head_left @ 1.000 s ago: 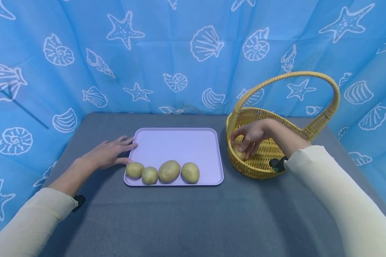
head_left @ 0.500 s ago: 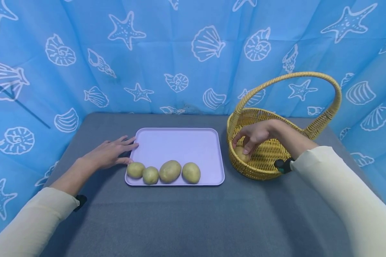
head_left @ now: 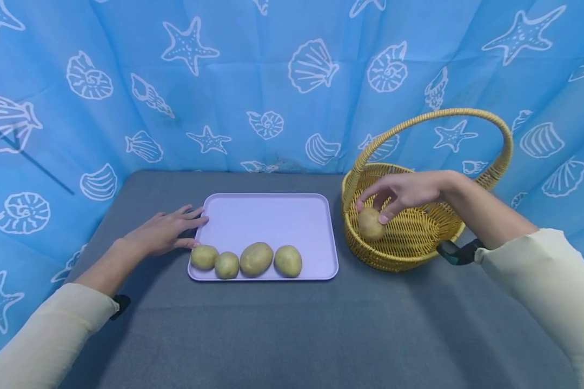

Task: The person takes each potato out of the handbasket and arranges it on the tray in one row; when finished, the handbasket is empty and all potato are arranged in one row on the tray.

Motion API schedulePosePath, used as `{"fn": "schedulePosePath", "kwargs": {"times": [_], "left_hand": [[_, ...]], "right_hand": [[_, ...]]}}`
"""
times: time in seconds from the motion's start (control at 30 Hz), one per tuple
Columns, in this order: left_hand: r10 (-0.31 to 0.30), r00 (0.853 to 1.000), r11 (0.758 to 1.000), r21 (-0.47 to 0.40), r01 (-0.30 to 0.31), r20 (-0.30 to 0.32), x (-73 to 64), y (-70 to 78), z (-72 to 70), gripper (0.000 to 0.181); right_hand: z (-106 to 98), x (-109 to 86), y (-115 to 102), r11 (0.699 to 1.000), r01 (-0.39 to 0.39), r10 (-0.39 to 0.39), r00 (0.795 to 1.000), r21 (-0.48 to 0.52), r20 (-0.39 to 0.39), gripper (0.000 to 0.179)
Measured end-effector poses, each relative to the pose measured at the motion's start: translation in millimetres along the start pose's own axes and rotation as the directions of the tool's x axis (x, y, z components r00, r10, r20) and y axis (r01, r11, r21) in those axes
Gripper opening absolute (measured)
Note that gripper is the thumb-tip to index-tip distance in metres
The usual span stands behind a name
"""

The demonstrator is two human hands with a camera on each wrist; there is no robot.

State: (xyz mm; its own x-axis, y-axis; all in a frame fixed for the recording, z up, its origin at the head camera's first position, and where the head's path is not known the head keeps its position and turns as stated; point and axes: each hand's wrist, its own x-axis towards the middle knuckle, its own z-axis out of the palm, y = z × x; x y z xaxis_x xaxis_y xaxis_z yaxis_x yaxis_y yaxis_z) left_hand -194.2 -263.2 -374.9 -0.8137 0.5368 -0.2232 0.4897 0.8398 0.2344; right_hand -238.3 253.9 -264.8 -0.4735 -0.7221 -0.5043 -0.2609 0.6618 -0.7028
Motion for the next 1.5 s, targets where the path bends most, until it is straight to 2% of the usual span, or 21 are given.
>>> {"fn": "schedulePosePath", "kwargs": {"times": [0.13, 0.33, 0.6, 0.8, 1.13, 1.3, 1.4, 1.5], "left_hand": [[0.005, 1.0, 1.0, 0.004, -0.005, -0.004, -0.2, -0.8, -0.2, 0.074], [0.009, 1.0, 1.0, 0.015, -0.009, -0.005, 0.6, -0.8, 0.9, 0.075], [0.001, 1.0, 1.0, 0.015, -0.001, 0.0, 0.3, -1.4, 0.5, 0.076], [0.002, 1.0, 1.0, 0.019, -0.002, 0.0, 0.4, -2.7, 1.5, 0.075], [0.01, 1.0, 1.0, 0.015, -0.009, -0.008, -0.5, -1.3, 0.7, 0.074], [0.013, 1.0, 1.0, -0.002, -0.014, -0.003, -0.2, -2.2, 0.2, 0.074], [0.009, 1.0, 1.0, -0.007, -0.009, 0.001, 0.2, -1.9, 0.7, 0.074], [0.006, 1.0, 1.0, -0.005, -0.006, 0.003, 0.9, -2.2, 2.0, 0.073]], "right_hand": [[3.4, -5.1, -7.5, 0.995, 0.091, -0.091, 0.996, 0.034, -0.009, 0.049], [18.2, 1.6, -16.3, 0.972, 0.23, -0.228, 0.973, 0.053, -0.041, 0.044], [45.9, 26.3, -34.0, 0.956, 0.293, -0.292, 0.955, 0.016, -0.049, 0.042], [65.3, 50.7, -42.5, 0.958, 0.266, -0.266, 0.964, -0.107, 0.011, 0.046], [85.8, 79.0, -37.3, 0.965, 0.221, -0.218, 0.975, -0.144, 0.039, 0.042], [93.4, 87.3, -37.1, 0.956, 0.182, -0.189, 0.982, -0.229, -0.009, 0.045], [95.8, 89.0, -37.0, 0.942, 0.156, -0.177, 0.983, -0.296, -0.047, 0.047], [97.5, 87.8, -36.9, 0.922, 0.151, -0.181, 0.982, -0.356, -0.051, 0.05]]}}
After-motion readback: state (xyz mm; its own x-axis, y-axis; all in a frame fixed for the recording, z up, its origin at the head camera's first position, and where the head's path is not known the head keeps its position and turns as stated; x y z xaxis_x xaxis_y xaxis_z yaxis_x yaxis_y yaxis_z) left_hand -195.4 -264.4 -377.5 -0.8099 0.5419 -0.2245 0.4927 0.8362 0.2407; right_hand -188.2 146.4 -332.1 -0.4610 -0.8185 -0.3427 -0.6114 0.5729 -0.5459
